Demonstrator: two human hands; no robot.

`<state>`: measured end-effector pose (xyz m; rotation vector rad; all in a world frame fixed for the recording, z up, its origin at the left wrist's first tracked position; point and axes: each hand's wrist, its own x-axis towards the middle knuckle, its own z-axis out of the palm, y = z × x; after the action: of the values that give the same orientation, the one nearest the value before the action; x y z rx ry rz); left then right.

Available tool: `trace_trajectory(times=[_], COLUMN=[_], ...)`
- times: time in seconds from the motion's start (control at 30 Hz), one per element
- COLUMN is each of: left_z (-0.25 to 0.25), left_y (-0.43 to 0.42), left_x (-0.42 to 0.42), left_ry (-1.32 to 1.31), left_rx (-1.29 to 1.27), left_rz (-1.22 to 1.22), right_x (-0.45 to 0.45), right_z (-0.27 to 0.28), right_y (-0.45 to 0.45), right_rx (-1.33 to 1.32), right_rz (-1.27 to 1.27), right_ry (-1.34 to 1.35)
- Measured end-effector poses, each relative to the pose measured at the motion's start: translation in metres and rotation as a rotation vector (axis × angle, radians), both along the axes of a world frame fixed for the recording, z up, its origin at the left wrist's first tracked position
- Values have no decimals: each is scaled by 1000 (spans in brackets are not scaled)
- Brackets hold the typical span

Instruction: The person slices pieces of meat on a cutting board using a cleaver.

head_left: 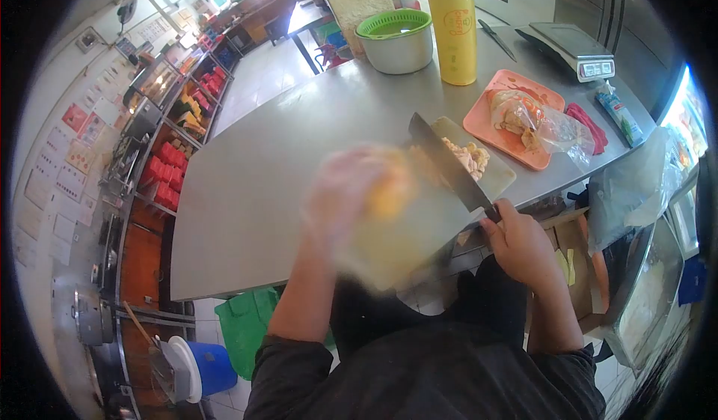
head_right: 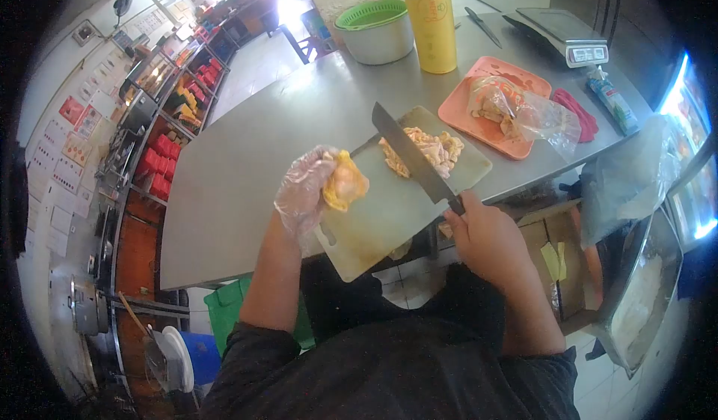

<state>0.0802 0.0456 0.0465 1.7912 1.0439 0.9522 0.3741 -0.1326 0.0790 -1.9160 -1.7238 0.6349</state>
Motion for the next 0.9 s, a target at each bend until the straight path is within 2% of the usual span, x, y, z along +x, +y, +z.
trace_trajectory(times=[0.03, 0.13, 0.23, 0.33, 0.4, 0.43, 0.47, 0.53, 0.6, 0.63, 0.67, 0.73, 0.8, 0.83, 0.9], left_z=[14, 23, -4, -14, 5, 1, -6, -9, -8, -1, 21, 29, 18, 1, -42], left_y=[-3, -9, -27, -39, -47, -41, -28, -10, -1, -2, -19, -43, -66, -69, -66], left_x=[7, 19, 23, 21, 25, 24, 23, 22, 28, 31, 38, 42, 32, 21, -3], left_ry=[16, -52, -65, -273, -590, -601, -460, -318, -254, -232, -113, 2, -419, -419, 122], left_rx=[-6, 234, 192, -113, -497, -499, -325, -144, 23, 80, 249, 413, -318, -325, -21], left_rz=[-25, -139, 5, -28, -133, -122, -147, -159, -148, -148, -106, -81, -53, -61, -99], right_x=[1, 3, 2, 3, 3, 2, 1, -4, -5, -6, -7, -7, -5, -4, -5], right_z=[-1, -4, -1, -6, -8, -8, -7, -6, -4, -2, 0, 1, 0, -2, -8], right_y=[-1, -4, -7, -7, -4, -2, 1, 6, 10, 10, 8, 4, -2, -4, -6], right_rx=[2, 64, 27, 11, 21, 15, 30, 53, 110, 116, 108, 95, 78, 73, 11], right_rz=[-5, -50, -61, 6, 20, 32, -2, -24, -62, -69, -65, -77, -28, -37, 69], right_ry=[1, -19, -40, -18, -16, -23, -5, 12, 50, 52, 60, 68, -2, -4, -82])
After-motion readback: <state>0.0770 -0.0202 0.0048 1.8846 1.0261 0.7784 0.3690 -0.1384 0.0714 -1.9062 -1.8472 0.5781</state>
